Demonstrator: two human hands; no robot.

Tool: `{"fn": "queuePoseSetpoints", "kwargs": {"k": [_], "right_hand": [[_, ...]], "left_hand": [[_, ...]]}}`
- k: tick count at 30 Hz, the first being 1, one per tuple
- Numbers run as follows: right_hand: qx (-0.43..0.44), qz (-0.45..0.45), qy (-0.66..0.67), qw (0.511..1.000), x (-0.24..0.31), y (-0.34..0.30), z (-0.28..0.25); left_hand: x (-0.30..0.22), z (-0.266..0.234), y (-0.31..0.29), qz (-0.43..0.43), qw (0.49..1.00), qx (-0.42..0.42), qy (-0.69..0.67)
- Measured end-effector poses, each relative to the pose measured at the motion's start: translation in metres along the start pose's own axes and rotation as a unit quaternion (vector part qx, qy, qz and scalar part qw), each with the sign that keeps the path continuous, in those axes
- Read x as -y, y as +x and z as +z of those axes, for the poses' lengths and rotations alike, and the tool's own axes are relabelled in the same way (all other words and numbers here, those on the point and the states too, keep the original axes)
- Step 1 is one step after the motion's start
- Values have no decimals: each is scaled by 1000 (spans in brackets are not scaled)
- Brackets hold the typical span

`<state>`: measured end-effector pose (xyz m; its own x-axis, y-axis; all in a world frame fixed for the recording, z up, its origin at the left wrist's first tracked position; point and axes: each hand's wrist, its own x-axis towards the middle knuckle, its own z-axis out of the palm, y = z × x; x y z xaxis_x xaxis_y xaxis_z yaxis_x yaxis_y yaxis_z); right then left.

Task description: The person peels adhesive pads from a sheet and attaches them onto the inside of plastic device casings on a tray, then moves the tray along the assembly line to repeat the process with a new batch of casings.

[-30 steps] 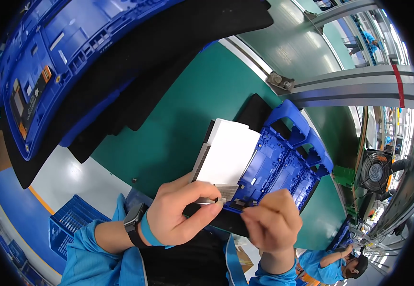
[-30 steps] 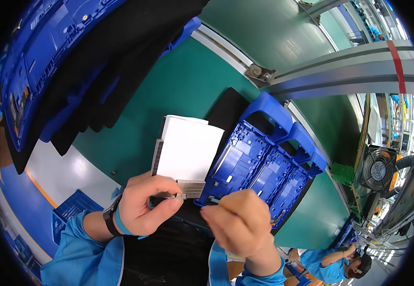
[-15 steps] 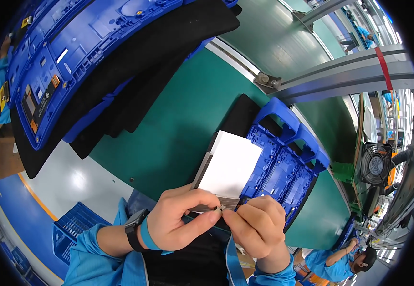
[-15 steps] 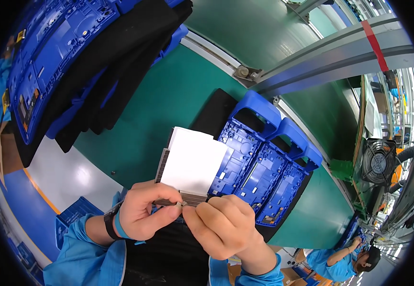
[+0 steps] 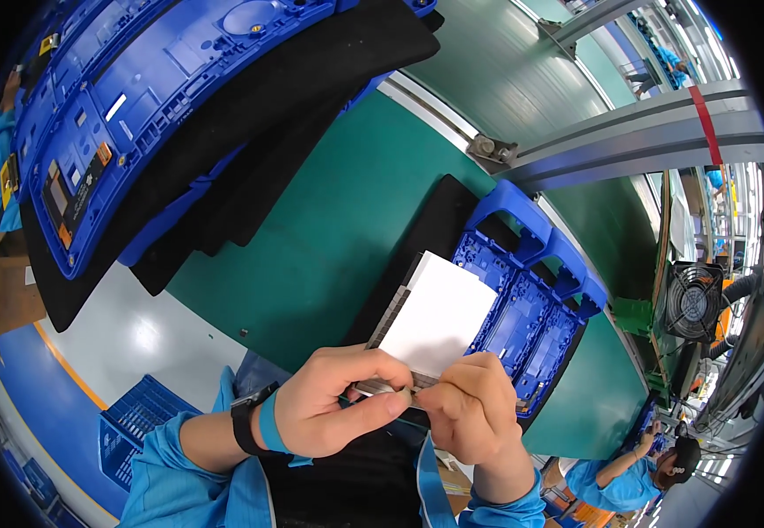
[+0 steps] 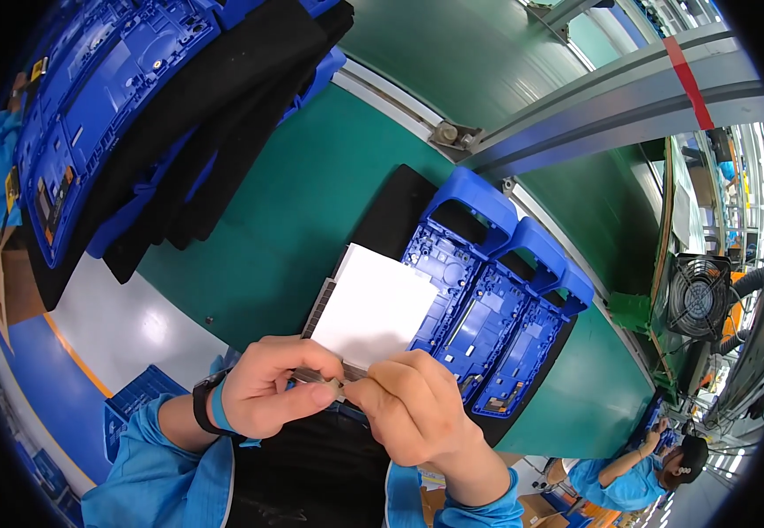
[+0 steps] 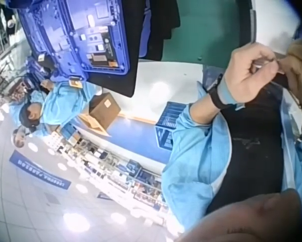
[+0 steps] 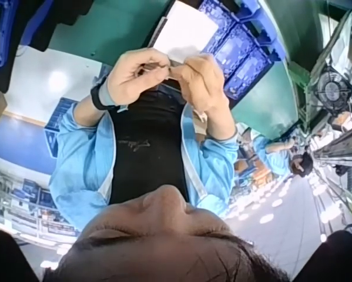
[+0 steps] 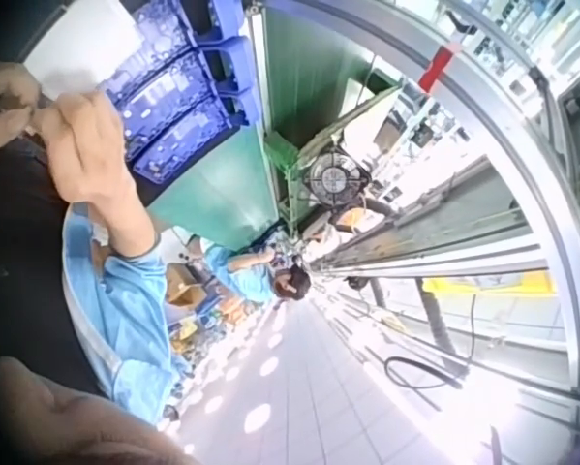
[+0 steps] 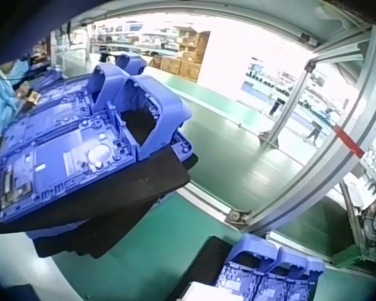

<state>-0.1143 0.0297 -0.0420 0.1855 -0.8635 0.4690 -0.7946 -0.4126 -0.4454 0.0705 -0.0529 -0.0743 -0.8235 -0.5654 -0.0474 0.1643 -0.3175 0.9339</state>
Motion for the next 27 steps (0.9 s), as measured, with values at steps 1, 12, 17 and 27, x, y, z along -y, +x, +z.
{"fn": "queuePoseSetpoints", "kwargs": {"k": [1,12,17,27], "right_hand": [[3,18,3,1000,1,-2,1],[64,164,37,984,-25,-13,-22],[191,185,8,964,-29,-13,-20],[235,188,-9,954,-31,-13,-20]], "left_hand": [[0,0,1,-5,1000,3,0],[-1,-5,-2,84,985,-92,120],[7,-11,-7,57,985,-104,128],[13,-11,-4,81,981,-122,126]]}}
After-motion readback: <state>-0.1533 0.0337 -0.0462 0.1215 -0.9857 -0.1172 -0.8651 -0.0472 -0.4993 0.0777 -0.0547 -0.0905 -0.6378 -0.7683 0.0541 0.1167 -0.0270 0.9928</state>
